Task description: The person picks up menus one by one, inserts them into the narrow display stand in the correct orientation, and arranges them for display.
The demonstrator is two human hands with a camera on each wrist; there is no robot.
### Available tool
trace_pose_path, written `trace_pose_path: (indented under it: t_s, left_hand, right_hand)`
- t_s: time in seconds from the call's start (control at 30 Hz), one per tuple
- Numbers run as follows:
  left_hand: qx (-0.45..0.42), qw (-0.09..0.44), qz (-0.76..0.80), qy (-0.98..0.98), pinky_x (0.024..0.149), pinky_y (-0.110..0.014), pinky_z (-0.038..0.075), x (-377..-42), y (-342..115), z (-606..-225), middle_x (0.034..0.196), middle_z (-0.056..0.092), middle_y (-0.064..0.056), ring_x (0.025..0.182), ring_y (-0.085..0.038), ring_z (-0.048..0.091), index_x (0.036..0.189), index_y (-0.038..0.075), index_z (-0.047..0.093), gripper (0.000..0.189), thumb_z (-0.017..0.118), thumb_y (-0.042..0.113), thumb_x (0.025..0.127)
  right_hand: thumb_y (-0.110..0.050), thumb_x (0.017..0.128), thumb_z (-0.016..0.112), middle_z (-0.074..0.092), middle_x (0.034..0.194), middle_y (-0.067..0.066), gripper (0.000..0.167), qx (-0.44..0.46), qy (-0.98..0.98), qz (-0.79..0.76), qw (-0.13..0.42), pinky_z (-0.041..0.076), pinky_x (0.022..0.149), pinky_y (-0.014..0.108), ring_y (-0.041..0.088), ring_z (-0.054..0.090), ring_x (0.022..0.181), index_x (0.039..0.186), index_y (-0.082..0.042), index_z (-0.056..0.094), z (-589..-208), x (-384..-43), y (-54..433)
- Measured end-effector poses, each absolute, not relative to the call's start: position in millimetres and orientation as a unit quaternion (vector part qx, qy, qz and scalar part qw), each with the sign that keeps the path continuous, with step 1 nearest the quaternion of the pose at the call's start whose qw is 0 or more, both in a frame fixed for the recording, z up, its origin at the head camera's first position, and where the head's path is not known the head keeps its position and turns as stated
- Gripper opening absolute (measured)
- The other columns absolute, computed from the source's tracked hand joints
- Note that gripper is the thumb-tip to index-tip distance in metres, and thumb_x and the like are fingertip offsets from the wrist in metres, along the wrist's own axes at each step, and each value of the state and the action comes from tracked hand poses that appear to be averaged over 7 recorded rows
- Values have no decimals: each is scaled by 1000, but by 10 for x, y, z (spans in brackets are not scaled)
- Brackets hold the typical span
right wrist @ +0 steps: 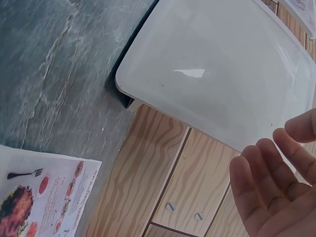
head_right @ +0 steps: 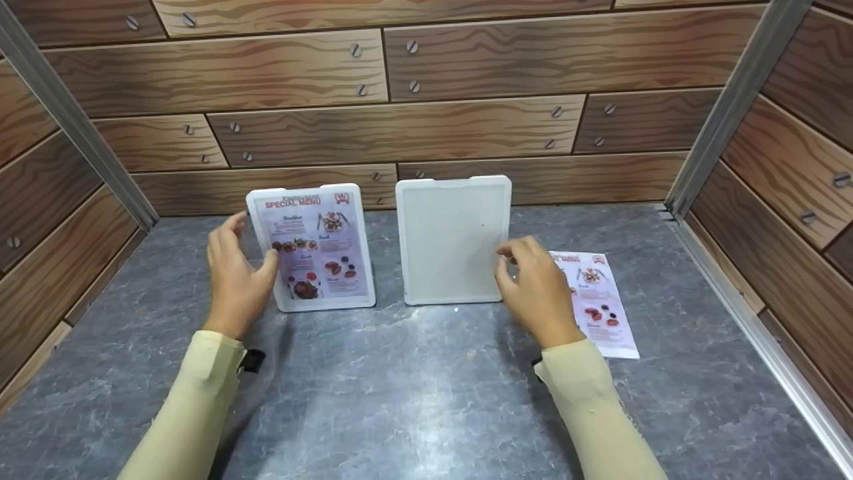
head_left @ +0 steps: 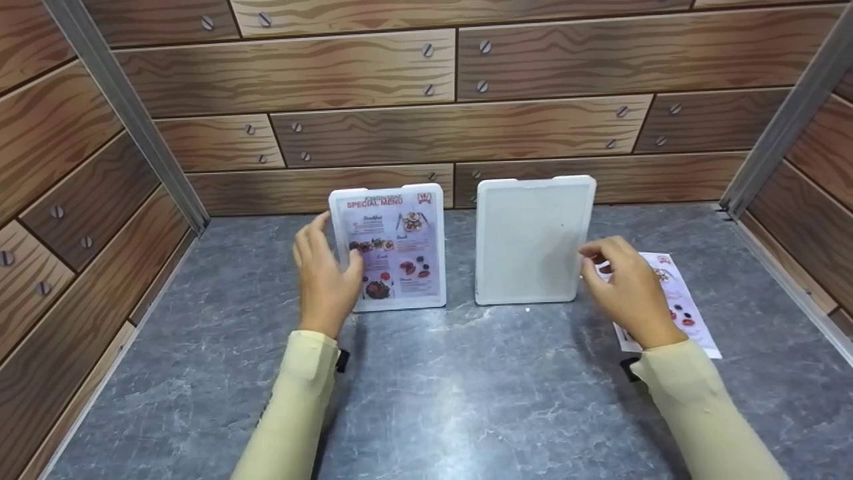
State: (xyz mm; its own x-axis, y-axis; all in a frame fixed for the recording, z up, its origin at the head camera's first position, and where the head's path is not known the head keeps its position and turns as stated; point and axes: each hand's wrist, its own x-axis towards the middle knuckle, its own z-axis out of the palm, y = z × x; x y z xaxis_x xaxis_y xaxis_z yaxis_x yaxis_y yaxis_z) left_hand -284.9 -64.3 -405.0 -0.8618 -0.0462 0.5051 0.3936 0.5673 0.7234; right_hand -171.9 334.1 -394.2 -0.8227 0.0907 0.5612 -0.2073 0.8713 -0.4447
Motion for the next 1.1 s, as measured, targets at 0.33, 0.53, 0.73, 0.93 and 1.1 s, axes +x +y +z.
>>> trace_pose_path:
  t_s: [0.33,0.53,0.73,0.93,1.1]
  left_hand:
    - [-279,264,-485,-785,106,-39,45,-2510,-180,-3875,129,56,-15,117,-32,54,135,-2,54,50,69,0,88]
    - [-303,92,-551,-772,106,-41,48,-2347,153,-3984,131,56,-10,120,-27,55,140,3,52,50,69,3,93]
    - [-270,-43,-578,-769,112,-40,43,-2292,447,-4115,146,48,-10,132,-24,49,154,6,40,67,70,9,93]
    - [-235,-125,-602,-753,120,-48,34,-2306,637,-4258,161,30,-20,146,-36,36,164,7,20,87,69,11,93]
    - [-227,-163,-607,-744,120,-46,33,-2324,709,-4349,162,25,-21,147,-35,34,166,10,13,92,69,11,92]
  right_hand:
    - [-2,97,60,66,110,15,20,-7,-912,281,300,44,78,17,30,66,97,116,2,67,-3956,-1740,3343]
    - [-3,96,61,62,120,19,32,-30,-907,322,269,42,81,9,33,63,107,128,4,60,-3963,-1742,3339]
    - [-4,98,60,52,136,28,49,-41,-911,362,193,52,100,48,43,54,125,143,11,46,-3991,-1767,3361]
    - [-5,100,60,42,144,34,60,-45,-905,403,128,45,107,59,50,46,133,150,14,34,-4005,-1777,3368]
    - [-9,101,61,41,147,33,60,-46,-901,420,98,43,109,59,49,45,135,151,11,34,-4022,-1777,3371]
